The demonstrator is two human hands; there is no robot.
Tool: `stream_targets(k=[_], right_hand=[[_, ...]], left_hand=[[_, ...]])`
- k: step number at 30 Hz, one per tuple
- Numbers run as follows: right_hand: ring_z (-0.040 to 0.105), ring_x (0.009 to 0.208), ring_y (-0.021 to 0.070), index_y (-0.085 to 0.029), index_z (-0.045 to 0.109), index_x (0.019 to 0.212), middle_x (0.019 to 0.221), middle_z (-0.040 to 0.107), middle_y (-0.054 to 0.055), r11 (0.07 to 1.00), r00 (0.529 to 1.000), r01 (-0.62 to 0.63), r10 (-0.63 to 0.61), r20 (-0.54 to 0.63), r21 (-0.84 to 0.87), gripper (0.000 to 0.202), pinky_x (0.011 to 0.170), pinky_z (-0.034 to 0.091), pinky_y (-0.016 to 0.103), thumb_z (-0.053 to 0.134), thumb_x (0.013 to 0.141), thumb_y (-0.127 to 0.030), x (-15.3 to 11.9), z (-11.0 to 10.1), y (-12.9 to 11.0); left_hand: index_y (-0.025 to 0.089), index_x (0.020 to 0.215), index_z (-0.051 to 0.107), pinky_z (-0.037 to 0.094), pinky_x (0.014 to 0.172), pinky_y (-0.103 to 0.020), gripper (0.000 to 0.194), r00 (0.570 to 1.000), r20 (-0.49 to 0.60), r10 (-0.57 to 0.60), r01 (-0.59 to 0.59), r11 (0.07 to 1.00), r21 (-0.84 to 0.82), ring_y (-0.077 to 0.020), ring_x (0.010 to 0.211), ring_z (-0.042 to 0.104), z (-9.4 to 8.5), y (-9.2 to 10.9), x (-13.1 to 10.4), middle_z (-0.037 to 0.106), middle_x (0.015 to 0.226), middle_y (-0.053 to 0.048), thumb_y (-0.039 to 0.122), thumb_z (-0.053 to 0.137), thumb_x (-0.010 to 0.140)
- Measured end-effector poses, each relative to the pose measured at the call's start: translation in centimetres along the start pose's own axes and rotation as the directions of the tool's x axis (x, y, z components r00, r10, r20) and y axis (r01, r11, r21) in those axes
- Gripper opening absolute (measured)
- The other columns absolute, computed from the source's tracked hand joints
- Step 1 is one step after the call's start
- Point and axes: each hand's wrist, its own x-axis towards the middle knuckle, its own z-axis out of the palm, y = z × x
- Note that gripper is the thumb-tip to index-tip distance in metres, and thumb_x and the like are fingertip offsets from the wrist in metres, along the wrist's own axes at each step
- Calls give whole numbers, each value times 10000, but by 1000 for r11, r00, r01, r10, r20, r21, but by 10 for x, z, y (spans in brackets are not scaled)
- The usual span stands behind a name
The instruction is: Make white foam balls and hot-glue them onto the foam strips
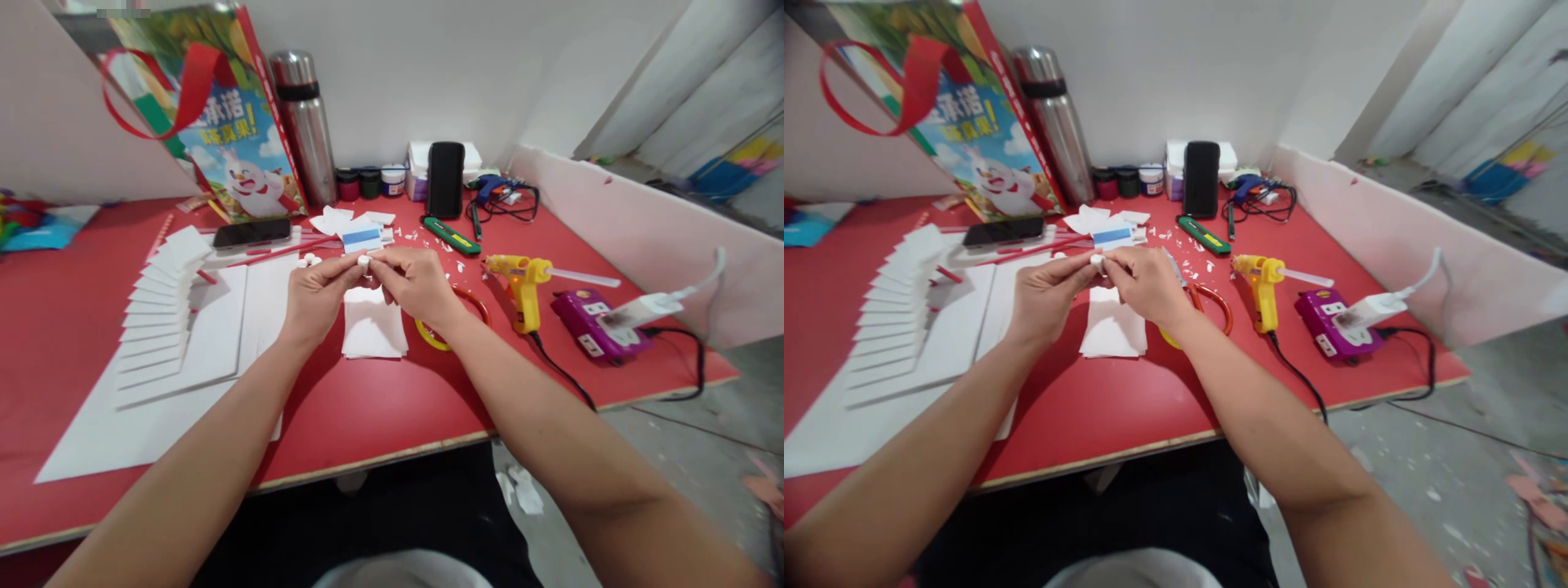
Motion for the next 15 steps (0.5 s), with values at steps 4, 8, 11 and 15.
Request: stream_targets(k=[4,8,11,15], right_hand=[[546,499,78,-181,690,765,681,654,-16,994,998,-56,55,11,89,265,539,429,227,577,978,-292,1,0,-2],[568,458,92,-161,706,777,693,692,24,883,957,-288,279,80,371,326,451,435,227,667,940,-439,6,-6,-7],[635,513,118,-145,723,869,782,759,90,630,851,-514,457,257,583,425,447,478,223,611,967,-543,11,-12,-7],[639,545,105,-124,725,992,840,791,112,429,771,-625,467,432,652,283,444,476,188,577,1021,-364,13,-15,-4]], left_hand=[[230,978,834,612,782,-332,166,996,21,86,-88,983,161,-161,727,713,-1,3,0,781,805,-21,334,776,863],[190,1021,794,587,771,-302,200,995,51,89,-97,978,183,-166,768,710,-1,8,1,777,872,-48,338,723,906],[178,1038,774,575,790,-297,196,995,63,77,-86,984,159,-172,796,715,-3,7,2,772,877,-52,318,709,917],[183,1033,773,557,832,-295,187,993,68,92,-104,975,196,-177,853,713,-7,5,4,775,926,-52,317,703,923]])
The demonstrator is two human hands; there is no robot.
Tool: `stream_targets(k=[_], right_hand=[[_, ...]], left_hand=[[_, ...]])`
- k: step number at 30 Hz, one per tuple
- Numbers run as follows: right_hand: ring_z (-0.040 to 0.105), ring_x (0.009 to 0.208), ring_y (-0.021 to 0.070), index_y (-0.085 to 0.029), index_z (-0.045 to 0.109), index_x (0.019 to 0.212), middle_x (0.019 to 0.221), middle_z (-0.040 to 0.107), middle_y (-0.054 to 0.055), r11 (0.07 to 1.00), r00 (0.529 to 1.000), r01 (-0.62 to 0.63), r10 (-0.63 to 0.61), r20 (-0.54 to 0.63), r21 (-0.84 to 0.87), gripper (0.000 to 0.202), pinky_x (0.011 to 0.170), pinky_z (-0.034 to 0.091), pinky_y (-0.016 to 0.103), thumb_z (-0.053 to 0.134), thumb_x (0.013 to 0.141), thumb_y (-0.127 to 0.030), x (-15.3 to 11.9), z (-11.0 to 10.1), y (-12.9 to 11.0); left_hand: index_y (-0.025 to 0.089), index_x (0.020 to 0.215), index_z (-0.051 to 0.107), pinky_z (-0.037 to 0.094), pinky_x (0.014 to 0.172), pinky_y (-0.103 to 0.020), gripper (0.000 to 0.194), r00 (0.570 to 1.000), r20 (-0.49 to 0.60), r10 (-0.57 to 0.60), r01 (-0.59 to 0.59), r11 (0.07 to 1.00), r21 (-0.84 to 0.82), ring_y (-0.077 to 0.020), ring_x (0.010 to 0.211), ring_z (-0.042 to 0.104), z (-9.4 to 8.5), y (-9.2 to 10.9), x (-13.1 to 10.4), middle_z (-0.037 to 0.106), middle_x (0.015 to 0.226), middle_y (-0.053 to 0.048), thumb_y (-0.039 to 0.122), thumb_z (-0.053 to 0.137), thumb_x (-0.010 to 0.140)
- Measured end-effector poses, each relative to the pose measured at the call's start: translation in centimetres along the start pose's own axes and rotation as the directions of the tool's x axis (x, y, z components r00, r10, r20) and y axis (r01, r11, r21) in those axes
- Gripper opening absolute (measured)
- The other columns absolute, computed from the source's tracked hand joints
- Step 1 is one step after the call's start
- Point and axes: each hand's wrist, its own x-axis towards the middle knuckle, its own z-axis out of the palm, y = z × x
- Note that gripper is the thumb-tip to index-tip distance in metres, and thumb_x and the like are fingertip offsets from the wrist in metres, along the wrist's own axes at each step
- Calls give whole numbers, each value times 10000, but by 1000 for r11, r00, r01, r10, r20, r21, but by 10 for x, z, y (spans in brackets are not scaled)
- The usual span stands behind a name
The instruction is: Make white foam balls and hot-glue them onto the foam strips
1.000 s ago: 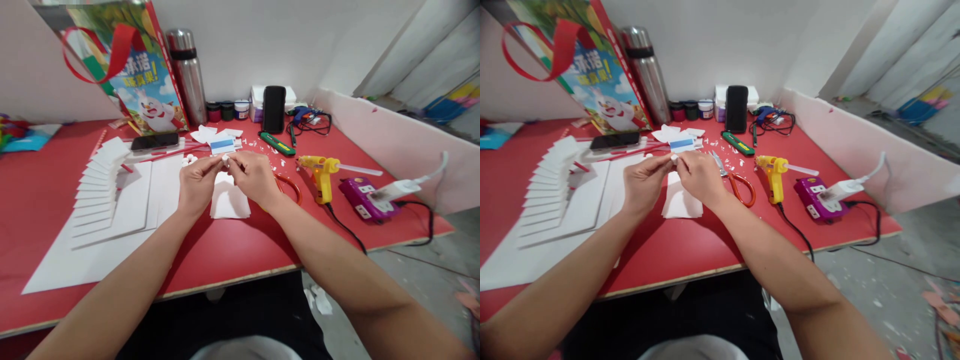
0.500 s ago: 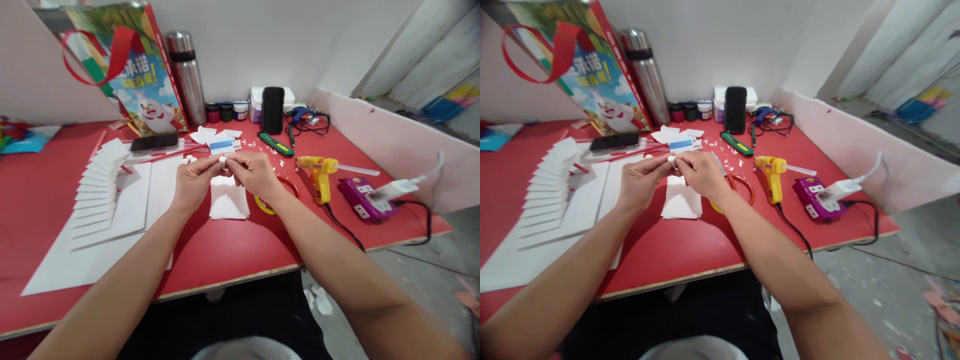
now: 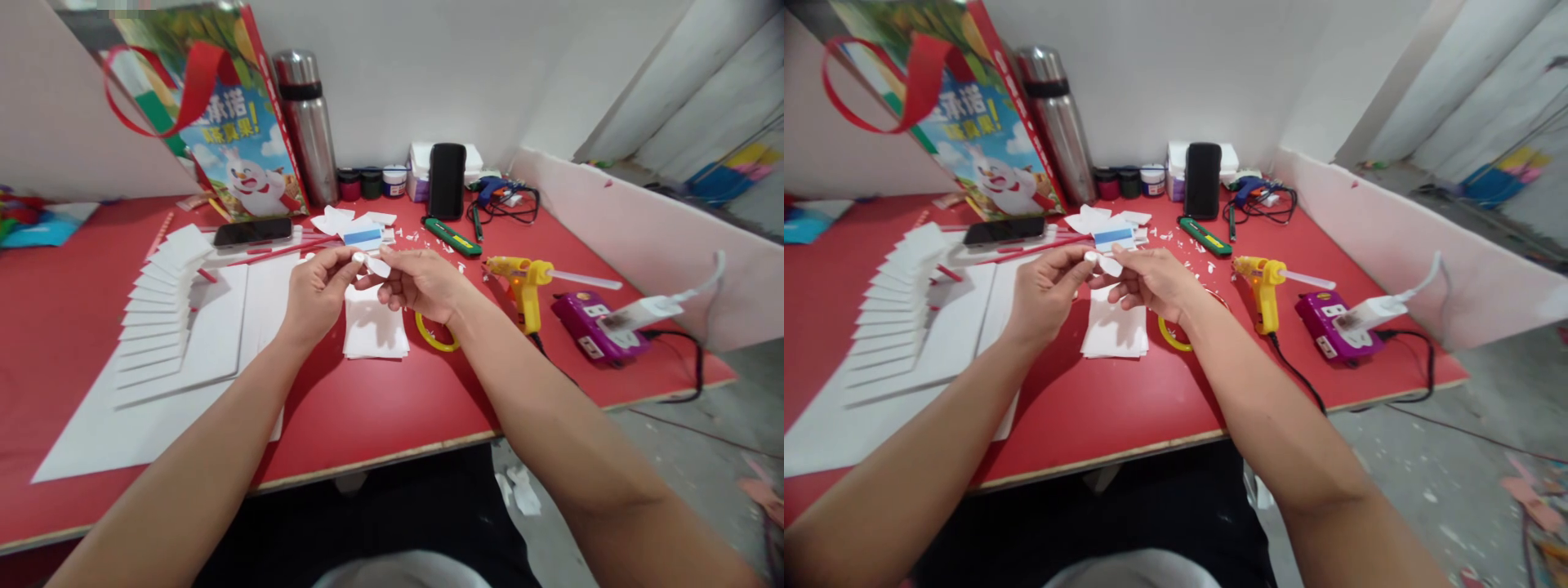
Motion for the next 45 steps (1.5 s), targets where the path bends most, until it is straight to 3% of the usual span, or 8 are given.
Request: stream_targets(k=[6,11,16,20,30,35,41,45], right_hand=[[535,516,57,-119,742,937,810,764,69,998,1000,23,-23,-2,52,132,411,400,155,659,960,-220,-3,4,2],[444,444,45,-131,764,844,701,694,10,955,973,190,-214,-84,-229,132,379,331,196,779,857,-262,-4,9,7],[445,448,66,-147,688,656,574,632,-3,629,832,330,-546,-98,-703,294,443,318,230,718,899,-311,-5,14,13],[548,567,102,-155,684,675,629,676,15,461,719,375,-692,-61,-805,271,552,377,238,636,932,-230,-8,22,17],[640,706,153,-151,694,804,775,739,58,166,696,349,-705,136,-922,259,698,436,278,518,992,-178,-7,22,24],[617,690,152,-158,690,789,749,728,50,179,705,349,-697,132,-920,247,679,422,279,519,968,-161,-7,15,20],[511,516,102,-167,694,758,617,661,-10,376,783,443,-604,147,-814,274,596,389,260,550,973,-259,-6,5,14],[486,524,109,-173,658,709,514,549,-31,352,787,447,-591,174,-822,317,588,365,259,539,986,-272,-6,4,12]], left_hand=[[187,1033,786,545,885,-312,195,1000,16,25,-26,998,52,-192,914,704,-1,-2,0,776,990,-58,322,704,918],[177,1019,790,558,786,-289,206,1000,-10,-18,19,1000,25,-170,810,701,0,-1,0,773,895,-50,333,732,897],[162,997,794,589,736,-287,192,998,-53,-36,35,999,-16,-172,785,707,9,3,-2,775,866,-54,301,736,878],[181,984,804,582,714,-275,163,990,-136,36,-33,999,25,-149,738,682,17,6,-4,769,886,-41,279,711,894],[225,1023,833,584,789,-295,176,987,-148,69,-47,989,142,-154,756,698,18,4,-13,767,807,-13,256,688,927],[225,1008,839,640,769,-324,167,992,-127,-16,13,1000,-27,-167,741,750,17,3,-11,808,890,-26,290,748,884],[182,899,835,661,727,-328,158,984,-112,-140,120,978,-170,-179,693,758,10,7,-6,806,822,-36,267,850,767],[189,1015,829,661,740,-330,241,990,-25,-135,129,977,-172,-175,688,759,5,7,-4,805,843,-41,308,824,806]])
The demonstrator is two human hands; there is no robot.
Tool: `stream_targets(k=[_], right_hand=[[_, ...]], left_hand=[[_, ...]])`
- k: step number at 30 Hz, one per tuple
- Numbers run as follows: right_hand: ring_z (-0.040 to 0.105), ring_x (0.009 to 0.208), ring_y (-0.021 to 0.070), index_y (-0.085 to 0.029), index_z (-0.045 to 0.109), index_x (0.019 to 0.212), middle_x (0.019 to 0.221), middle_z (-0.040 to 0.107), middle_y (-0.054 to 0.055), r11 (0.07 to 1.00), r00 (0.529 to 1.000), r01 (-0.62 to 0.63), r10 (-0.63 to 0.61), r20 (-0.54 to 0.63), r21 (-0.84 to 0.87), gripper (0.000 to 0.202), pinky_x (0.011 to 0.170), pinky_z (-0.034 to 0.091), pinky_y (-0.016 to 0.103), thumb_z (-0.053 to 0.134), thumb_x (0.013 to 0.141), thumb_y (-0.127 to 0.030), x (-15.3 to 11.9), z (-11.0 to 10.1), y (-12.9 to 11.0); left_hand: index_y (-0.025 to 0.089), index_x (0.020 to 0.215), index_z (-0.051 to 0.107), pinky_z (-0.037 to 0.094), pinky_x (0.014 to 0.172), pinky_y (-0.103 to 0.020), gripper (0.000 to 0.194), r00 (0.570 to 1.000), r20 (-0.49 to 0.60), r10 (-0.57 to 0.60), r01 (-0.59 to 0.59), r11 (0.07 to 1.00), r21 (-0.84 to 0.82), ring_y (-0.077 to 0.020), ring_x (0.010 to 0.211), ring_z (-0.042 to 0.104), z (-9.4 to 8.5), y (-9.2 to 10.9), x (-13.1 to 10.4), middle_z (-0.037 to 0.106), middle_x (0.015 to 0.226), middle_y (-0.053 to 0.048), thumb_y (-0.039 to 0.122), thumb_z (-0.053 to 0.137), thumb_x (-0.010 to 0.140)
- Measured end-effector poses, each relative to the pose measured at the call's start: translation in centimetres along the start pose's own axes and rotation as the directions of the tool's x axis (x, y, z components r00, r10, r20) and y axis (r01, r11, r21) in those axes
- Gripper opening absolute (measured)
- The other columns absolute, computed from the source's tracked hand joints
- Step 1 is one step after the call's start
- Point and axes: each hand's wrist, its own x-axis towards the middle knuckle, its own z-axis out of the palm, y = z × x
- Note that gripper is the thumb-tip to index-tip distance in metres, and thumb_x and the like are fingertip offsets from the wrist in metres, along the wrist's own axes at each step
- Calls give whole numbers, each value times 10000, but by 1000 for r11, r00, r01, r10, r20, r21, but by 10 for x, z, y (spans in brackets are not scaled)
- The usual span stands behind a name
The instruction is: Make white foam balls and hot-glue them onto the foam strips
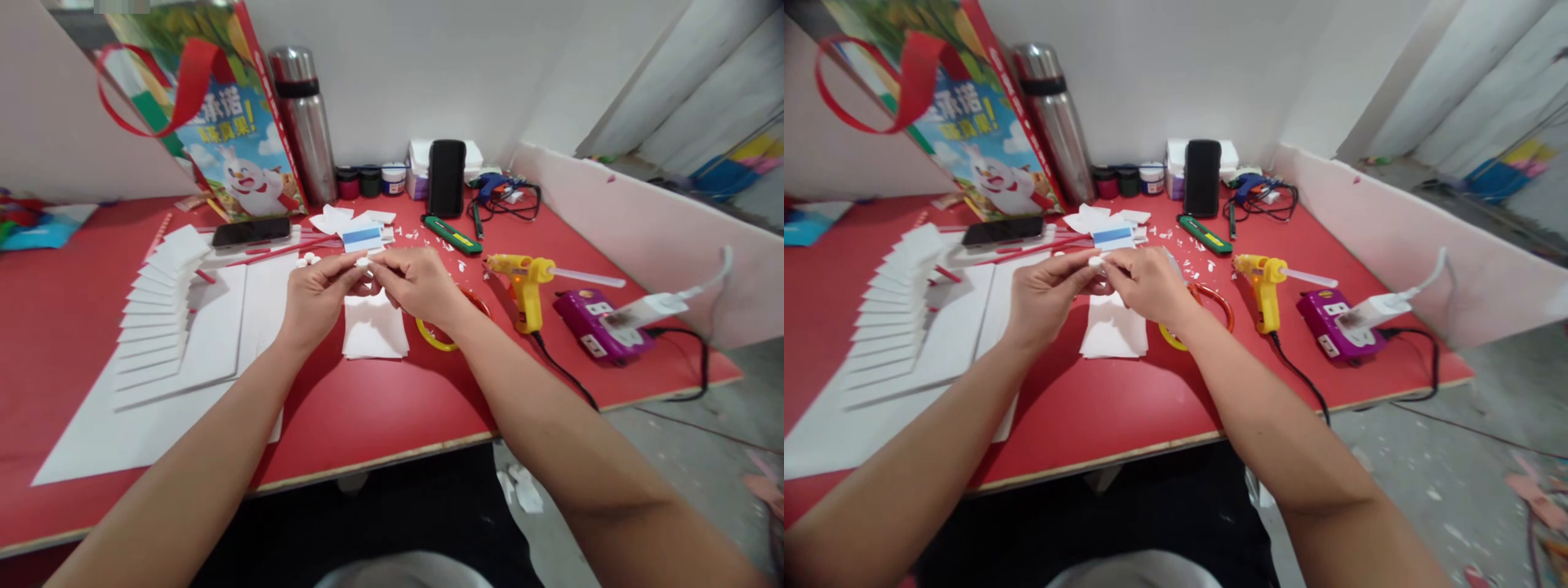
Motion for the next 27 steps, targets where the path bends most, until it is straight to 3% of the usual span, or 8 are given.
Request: stream_targets(k=[3,6,12,17,27], right_hand=[[482,559,115,-179,618,690,546,558,-22,997,1000,18,-18,-3,-78,318,595,351,263,528,988,-244,0,0,-2],[519,606,130,-176,614,711,635,627,10,975,999,44,-47,-6,-217,313,626,359,278,504,1001,-219,-1,3,-5],[630,773,233,-107,694,886,911,754,166,816,999,-35,30,-18,-577,297,707,389,346,434,1012,-178,-3,19,-16],[650,814,238,-104,697,925,923,759,161,820,998,4,32,52,-572,295,736,401,344,420,1012,-155,-3,22,-16],[616,769,215,-124,689,861,856,741,122,859,992,41,27,125,-510,244,706,373,329,473,973,-124,2,9,-7]], left_hand=[[194,1057,822,655,726,-307,254,999,37,6,-8,999,44,-163,674,751,0,-1,0,794,823,-38,325,794,841],[191,1041,822,650,701,-287,228,1000,4,16,-17,997,77,-151,669,737,4,-5,-2,787,839,-38,319,771,858],[201,1021,832,656,726,-301,196,995,-92,44,-33,992,118,-167,731,749,12,-14,-5,805,891,-31,281,744,865],[205,1024,833,646,709,-290,194,994,-103,39,-24,989,146,-161,697,744,10,-15,-6,803,870,-26,260,732,868],[185,1072,808,647,719,-323,332,999,38,-27,23,994,105,-152,662,707,6,-13,-4,777,818,-38,421,769,843]])
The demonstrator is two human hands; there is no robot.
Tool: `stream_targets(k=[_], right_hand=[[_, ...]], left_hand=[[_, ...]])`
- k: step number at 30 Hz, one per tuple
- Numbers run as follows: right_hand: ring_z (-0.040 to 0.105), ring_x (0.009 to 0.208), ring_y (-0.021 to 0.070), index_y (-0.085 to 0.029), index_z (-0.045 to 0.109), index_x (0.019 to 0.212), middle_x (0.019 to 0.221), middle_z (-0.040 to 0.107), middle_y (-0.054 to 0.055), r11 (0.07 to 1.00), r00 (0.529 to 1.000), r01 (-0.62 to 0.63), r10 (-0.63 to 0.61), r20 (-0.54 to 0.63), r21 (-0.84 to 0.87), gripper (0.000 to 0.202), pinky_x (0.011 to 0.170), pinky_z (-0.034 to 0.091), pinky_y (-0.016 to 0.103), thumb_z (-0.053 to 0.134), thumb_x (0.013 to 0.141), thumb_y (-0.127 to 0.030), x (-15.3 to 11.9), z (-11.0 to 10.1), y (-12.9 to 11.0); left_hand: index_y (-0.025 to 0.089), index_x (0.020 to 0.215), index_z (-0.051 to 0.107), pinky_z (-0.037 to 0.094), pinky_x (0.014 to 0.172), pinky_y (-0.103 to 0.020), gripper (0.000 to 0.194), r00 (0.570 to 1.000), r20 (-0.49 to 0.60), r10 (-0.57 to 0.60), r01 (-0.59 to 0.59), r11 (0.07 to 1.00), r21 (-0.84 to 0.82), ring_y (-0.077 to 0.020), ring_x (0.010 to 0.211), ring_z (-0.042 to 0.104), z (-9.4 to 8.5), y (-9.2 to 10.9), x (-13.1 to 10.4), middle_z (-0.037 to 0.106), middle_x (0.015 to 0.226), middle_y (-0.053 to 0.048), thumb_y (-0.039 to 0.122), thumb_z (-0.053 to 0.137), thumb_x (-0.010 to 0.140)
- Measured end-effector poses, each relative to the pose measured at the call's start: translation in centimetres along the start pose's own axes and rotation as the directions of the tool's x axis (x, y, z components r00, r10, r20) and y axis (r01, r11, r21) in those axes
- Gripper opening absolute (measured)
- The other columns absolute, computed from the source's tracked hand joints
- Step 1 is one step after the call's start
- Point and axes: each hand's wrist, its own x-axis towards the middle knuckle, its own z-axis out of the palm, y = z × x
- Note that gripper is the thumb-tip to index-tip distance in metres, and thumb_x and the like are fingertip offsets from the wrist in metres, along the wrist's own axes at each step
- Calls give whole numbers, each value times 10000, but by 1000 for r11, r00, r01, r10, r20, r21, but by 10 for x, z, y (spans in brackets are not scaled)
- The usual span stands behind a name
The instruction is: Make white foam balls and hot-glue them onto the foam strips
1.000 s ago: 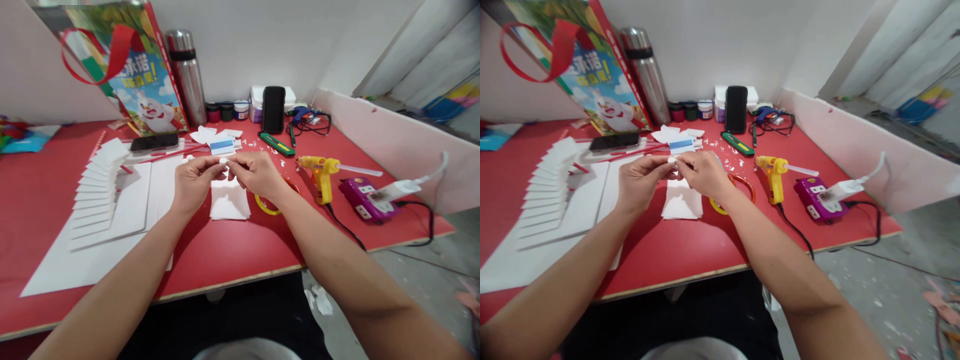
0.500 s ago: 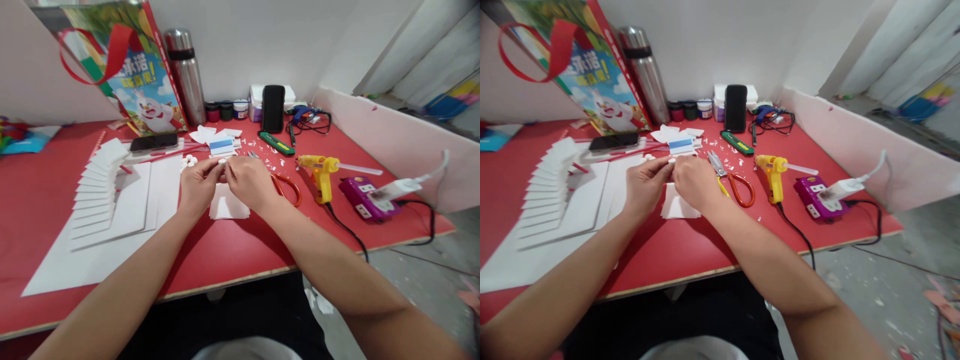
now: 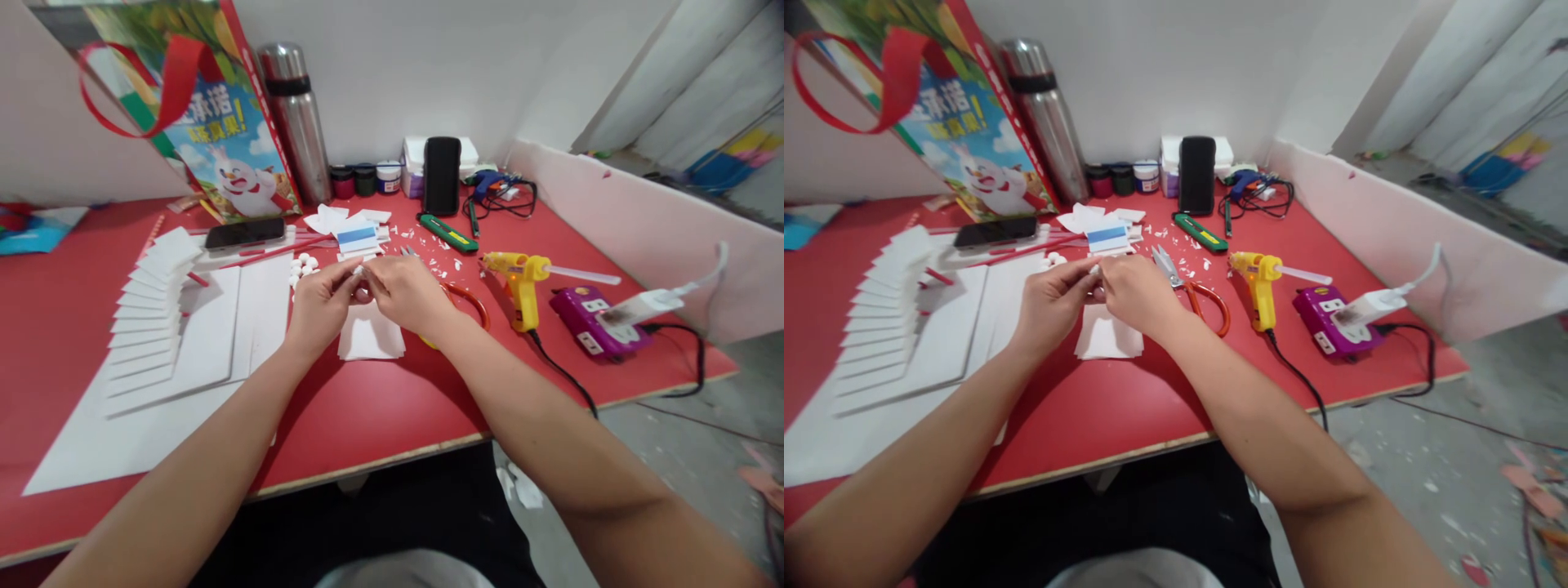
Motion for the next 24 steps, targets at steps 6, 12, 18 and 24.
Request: stream_targets(k=[6,12,18,24], right_hand=[[552,670,161,-155,645,764,742,686,59,993,1000,6,-2,-30,120,256,662,358,296,491,964,-110,0,1,9],[538,665,155,-155,651,733,720,667,53,995,994,-16,26,-104,99,309,674,347,299,506,1004,-195,0,5,8],[565,701,163,-150,656,740,752,682,67,994,998,-13,21,-63,112,265,682,357,294,523,969,-137,-1,2,12],[515,649,149,-152,629,727,721,665,56,992,997,69,-66,-33,107,242,653,351,287,508,926,-86,0,2,15]], left_hand=[[189,1128,784,646,769,-339,318,999,36,-34,34,999,-20,-155,679,723,-3,-3,0,774,819,-32,337,764,848],[173,1049,767,617,689,-272,216,1000,-4,10,-10,995,97,-152,660,730,-3,-2,0,750,772,-34,308,721,888],[165,939,769,602,644,-255,149,998,45,32,-38,988,151,-139,634,705,-5,3,2,761,809,-42,290,727,870],[160,991,784,621,667,-285,204,997,71,-4,2,1000,25,-154,636,713,-6,2,4,765,764,-42,306,740,854]])
